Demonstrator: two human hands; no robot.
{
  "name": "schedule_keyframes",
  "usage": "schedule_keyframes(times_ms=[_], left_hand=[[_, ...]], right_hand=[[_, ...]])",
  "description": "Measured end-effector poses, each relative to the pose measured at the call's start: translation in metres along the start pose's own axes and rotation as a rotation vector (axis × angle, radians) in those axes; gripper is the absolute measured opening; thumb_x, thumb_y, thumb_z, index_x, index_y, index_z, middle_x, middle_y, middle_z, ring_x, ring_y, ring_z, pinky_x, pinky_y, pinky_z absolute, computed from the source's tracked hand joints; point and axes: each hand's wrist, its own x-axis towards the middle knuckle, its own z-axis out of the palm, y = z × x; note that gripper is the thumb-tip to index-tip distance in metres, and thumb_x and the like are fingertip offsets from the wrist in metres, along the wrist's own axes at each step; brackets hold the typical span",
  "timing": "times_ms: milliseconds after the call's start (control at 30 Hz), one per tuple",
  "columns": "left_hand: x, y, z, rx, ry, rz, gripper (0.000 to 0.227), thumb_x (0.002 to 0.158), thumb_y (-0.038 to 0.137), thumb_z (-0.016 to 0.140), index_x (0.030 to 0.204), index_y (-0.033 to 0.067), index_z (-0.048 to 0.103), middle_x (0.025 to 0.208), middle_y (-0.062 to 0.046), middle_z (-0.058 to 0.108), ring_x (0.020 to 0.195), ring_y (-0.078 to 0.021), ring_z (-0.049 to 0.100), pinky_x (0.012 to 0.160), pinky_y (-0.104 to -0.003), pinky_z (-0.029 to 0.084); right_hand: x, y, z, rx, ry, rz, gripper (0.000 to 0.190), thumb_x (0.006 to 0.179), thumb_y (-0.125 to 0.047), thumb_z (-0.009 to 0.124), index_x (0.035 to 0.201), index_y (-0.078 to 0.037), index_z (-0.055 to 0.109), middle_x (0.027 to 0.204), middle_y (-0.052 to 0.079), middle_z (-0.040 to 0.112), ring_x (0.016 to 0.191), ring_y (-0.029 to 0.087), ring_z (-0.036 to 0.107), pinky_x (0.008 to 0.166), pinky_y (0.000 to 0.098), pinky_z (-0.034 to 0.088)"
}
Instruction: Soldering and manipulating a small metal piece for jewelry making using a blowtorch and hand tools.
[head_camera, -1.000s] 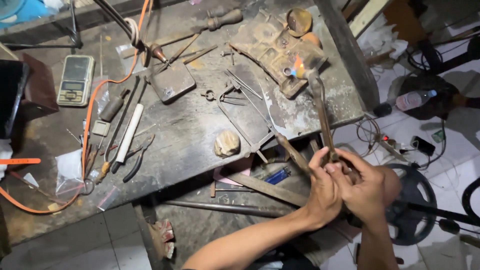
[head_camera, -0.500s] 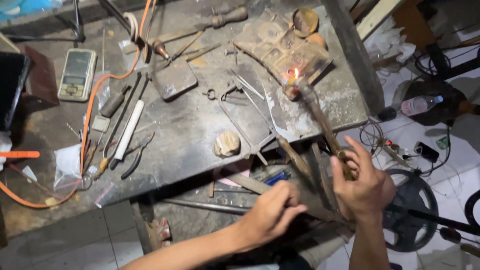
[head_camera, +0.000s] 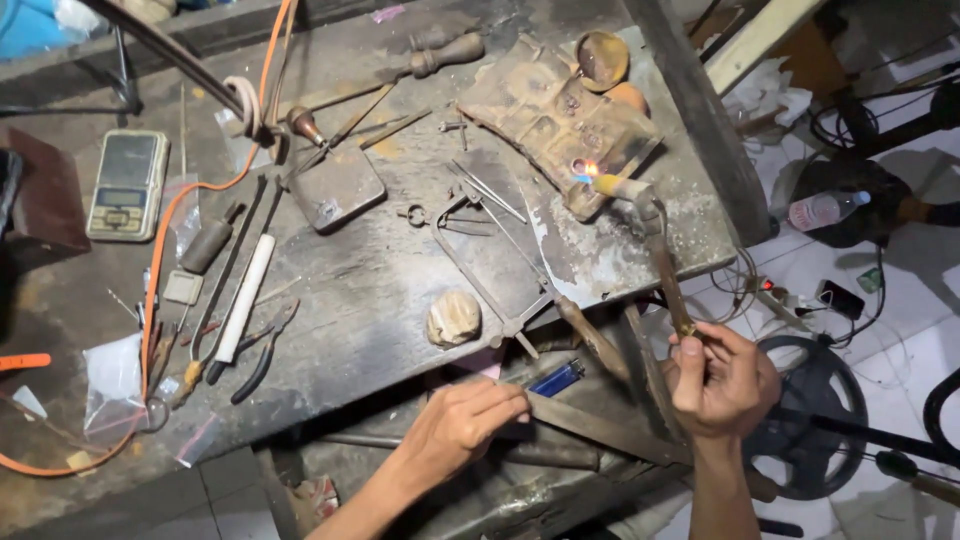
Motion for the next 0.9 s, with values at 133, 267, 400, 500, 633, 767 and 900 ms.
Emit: schedule_keyframes(times_ms=[133,267,400,500,633,767,900], left_hand=[[0.007,0.003,-0.006,0.014,0.01,-0.038,0.018,0.105,0.016,0.062,0.098,-0.0008,0.065,0.097,-0.012,0.071,0.074,-0.0244,0.07,0.067,-0.038,0.061],[-0.003,0.0,0.002,-0.031,-0.02,-0.08,0.02,0.106,0.017,0.061,0.098,-0.0011,0.061,0.099,-0.016,0.067,0.072,-0.0277,0.068,0.062,-0.039,0.062],[0.003,0.005,-0.008,-0.012,0.005,-0.085,0.019,0.104,0.008,0.062,0.092,-0.0045,0.056,0.098,-0.015,0.065,0.072,-0.0286,0.067,0.058,-0.038,0.059],[-0.001,0.001,-0.01,-0.002,-0.035,-0.074,0.01,0.103,-0.001,0.058,0.094,-0.0045,0.058,0.104,-0.017,0.067,0.076,-0.0302,0.068,0.054,-0.038,0.055],[-0.007,-0.003,-0.008,0.049,-0.047,-0.079,0.005,0.1,-0.001,0.064,0.101,-0.005,0.065,0.109,-0.019,0.07,0.094,-0.0343,0.074,0.064,-0.041,0.063],[-0.01,-0.004,-0.007,-0.008,-0.031,-0.1,0.031,0.095,-0.011,0.052,0.125,-0.007,0.059,0.116,-0.027,0.063,0.093,-0.0365,0.062,0.077,-0.045,0.054],[-0.013,-0.002,-0.006,-0.031,-0.107,-0.127,0.078,0.069,-0.036,0.042,0.138,-0.0036,0.055,0.124,-0.028,0.058,0.099,-0.0368,0.059,0.072,-0.044,0.055]], right_hand=[[-0.013,0.012,0.006,-0.017,-0.005,0.09,0.019,0.106,-0.002,0.059,0.117,0.014,0.057,0.086,0.024,0.067,0.073,0.027,0.073,0.059,0.0275,0.057],[-0.014,0.008,0.01,-0.019,0.003,0.057,0.017,0.105,0.002,0.058,0.115,0.015,0.058,0.081,0.022,0.067,0.073,0.026,0.073,0.058,0.025,0.054],[-0.015,0.004,0.018,0.019,0.061,0.02,0.019,0.107,-0.001,0.059,0.117,0.015,0.055,0.086,0.026,0.069,0.068,0.024,0.069,0.058,0.0268,0.056],[-0.024,0.003,0.026,-0.031,0.109,0.059,0.018,0.106,0.002,0.059,0.118,0.016,0.056,0.09,0.028,0.069,0.077,0.03,0.073,0.063,0.0304,0.059],[-0.021,-0.001,0.025,-0.032,0.115,0.014,0.019,0.108,-0.001,0.058,0.118,0.015,0.055,0.082,0.027,0.068,0.068,0.029,0.07,0.059,0.0304,0.057],[-0.022,-0.001,0.026,-0.016,0.11,0.068,0.017,0.109,0.0,0.057,0.119,0.014,0.055,0.084,0.028,0.068,0.064,0.027,0.067,0.058,0.0307,0.055],[-0.021,-0.005,0.026,-0.039,0.103,0.042,0.017,0.109,-0.001,0.059,0.117,0.014,0.056,0.084,0.026,0.07,0.066,0.027,0.069,0.06,0.031,0.055]])
